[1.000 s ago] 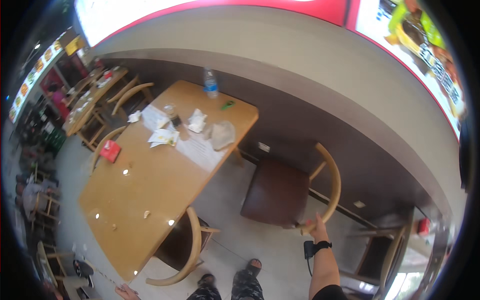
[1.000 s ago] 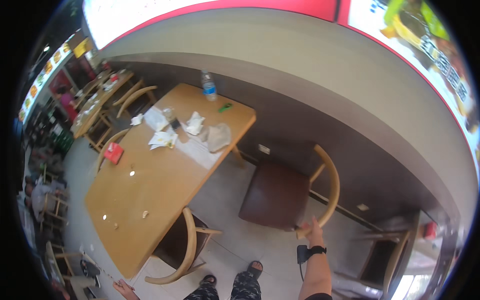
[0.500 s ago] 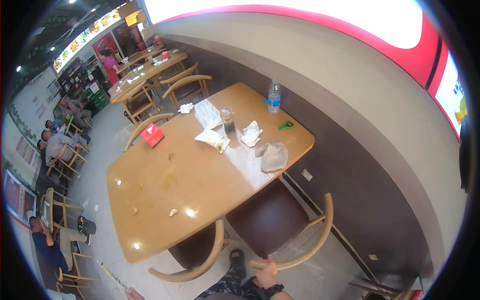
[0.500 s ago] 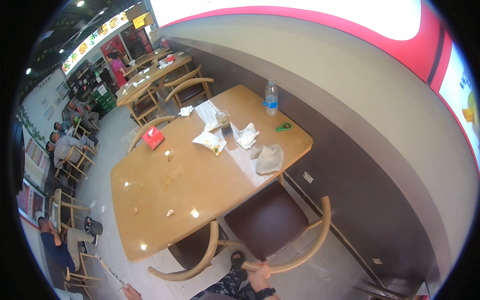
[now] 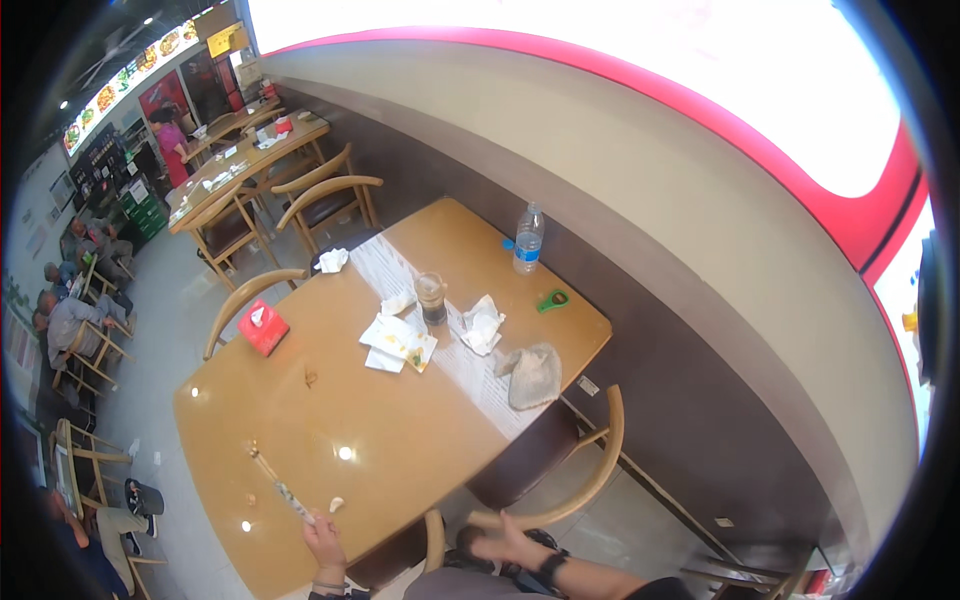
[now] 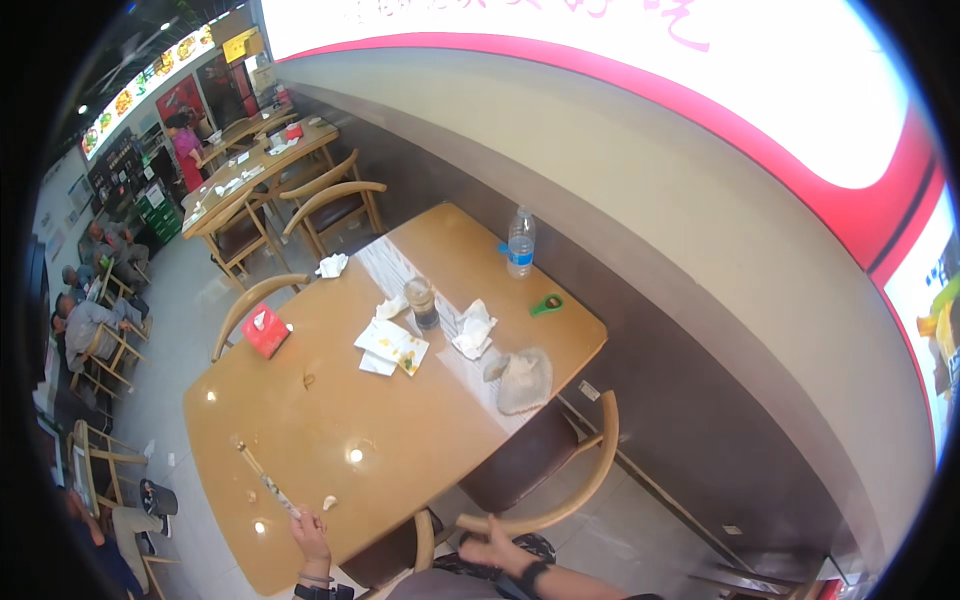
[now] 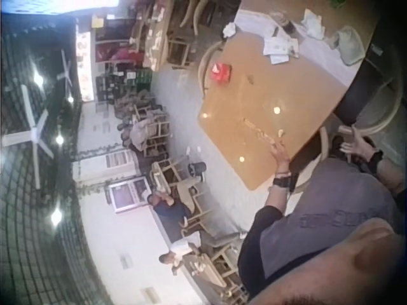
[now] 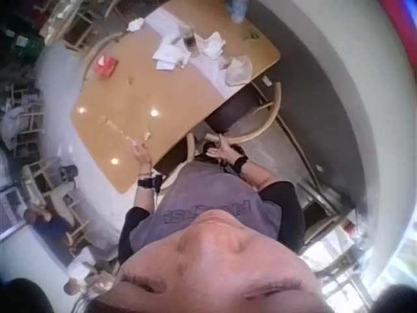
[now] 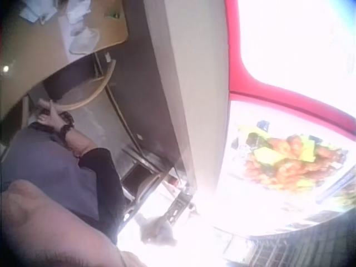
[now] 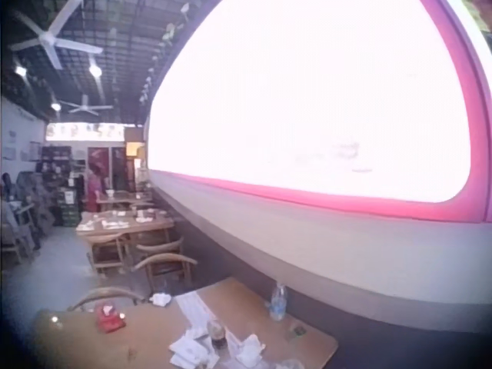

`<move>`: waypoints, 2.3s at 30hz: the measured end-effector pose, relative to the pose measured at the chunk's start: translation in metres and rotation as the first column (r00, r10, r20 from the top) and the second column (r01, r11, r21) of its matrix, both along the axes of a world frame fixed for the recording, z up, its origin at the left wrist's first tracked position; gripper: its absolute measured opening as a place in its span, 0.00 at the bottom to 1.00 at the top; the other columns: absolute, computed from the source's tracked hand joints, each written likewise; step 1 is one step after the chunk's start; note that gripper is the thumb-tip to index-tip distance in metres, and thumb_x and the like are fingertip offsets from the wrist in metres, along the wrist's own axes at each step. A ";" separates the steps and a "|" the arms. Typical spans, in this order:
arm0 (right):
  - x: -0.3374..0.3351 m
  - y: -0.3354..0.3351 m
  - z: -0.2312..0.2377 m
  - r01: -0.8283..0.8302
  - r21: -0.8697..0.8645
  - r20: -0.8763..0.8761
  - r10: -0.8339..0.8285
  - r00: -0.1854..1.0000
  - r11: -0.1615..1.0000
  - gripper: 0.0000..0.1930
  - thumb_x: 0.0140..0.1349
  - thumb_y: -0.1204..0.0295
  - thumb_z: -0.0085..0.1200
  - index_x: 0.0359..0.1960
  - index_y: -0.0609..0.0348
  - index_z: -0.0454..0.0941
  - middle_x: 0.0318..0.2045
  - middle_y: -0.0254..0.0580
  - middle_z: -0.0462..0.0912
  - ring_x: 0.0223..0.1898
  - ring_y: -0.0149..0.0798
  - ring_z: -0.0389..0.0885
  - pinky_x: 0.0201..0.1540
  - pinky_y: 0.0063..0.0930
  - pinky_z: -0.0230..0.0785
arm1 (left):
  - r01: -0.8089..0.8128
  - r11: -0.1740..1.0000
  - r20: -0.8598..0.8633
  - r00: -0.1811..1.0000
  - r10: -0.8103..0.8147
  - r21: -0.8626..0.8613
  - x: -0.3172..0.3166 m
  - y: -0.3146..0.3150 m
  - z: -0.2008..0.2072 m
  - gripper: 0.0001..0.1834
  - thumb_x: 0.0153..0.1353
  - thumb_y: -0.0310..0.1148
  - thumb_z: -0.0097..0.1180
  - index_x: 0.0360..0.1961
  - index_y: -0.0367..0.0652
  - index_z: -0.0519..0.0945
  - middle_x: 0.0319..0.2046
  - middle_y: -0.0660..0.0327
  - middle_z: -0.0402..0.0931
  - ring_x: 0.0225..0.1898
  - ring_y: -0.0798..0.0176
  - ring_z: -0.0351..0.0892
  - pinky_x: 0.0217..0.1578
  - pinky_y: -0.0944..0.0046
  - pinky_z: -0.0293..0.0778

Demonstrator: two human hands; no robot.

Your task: The person wipes a table with a cloth, picks up a bowl, takes it to a kitchen sink, and washes it by hand.

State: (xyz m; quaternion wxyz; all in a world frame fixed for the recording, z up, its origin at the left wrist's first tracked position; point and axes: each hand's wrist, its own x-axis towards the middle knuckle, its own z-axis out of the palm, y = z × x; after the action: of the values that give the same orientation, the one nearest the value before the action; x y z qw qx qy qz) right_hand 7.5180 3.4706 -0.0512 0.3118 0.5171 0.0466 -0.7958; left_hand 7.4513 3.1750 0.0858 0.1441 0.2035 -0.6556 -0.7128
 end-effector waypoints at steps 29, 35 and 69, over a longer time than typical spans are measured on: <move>-0.621 0.160 0.050 0.442 0.320 0.817 0.481 0.319 -0.838 0.10 0.55 0.75 0.42 0.32 0.65 0.76 0.35 0.52 0.77 0.38 0.47 0.77 0.38 0.35 0.71 | -0.701 0.540 0.198 0.512 0.836 -0.466 0.108 0.115 0.029 0.15 0.62 0.36 0.41 0.19 0.44 0.63 0.14 0.72 0.56 0.17 0.76 0.53 0.15 0.72 0.49; -0.611 0.146 0.065 0.220 0.607 0.697 0.645 0.313 -0.764 0.09 0.56 0.76 0.45 0.35 0.63 0.76 0.35 0.46 0.77 0.37 0.43 0.77 0.36 0.32 0.70 | -0.519 0.635 0.294 0.593 0.750 -0.572 0.097 0.116 0.045 0.13 0.60 0.36 0.44 0.22 0.40 0.67 0.16 0.69 0.59 0.20 0.74 0.56 0.16 0.69 0.53; -0.541 0.257 0.229 0.774 0.417 0.407 0.859 0.309 -0.476 0.15 0.50 0.78 0.49 0.42 0.60 0.69 0.38 0.51 0.70 0.42 0.52 0.70 0.43 0.38 0.64 | -0.694 0.720 0.012 0.720 0.694 0.022 0.052 0.104 0.068 0.10 0.62 0.34 0.42 0.24 0.46 0.61 0.12 0.73 0.53 0.11 0.80 0.49 0.10 0.77 0.47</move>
State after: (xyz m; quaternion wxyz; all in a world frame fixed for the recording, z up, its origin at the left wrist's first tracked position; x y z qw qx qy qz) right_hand 6.9769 3.7279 0.1778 -0.1809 -0.1289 0.9566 -0.1887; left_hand 7.5031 3.2786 0.1540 0.3968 0.4368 -0.5233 -0.6148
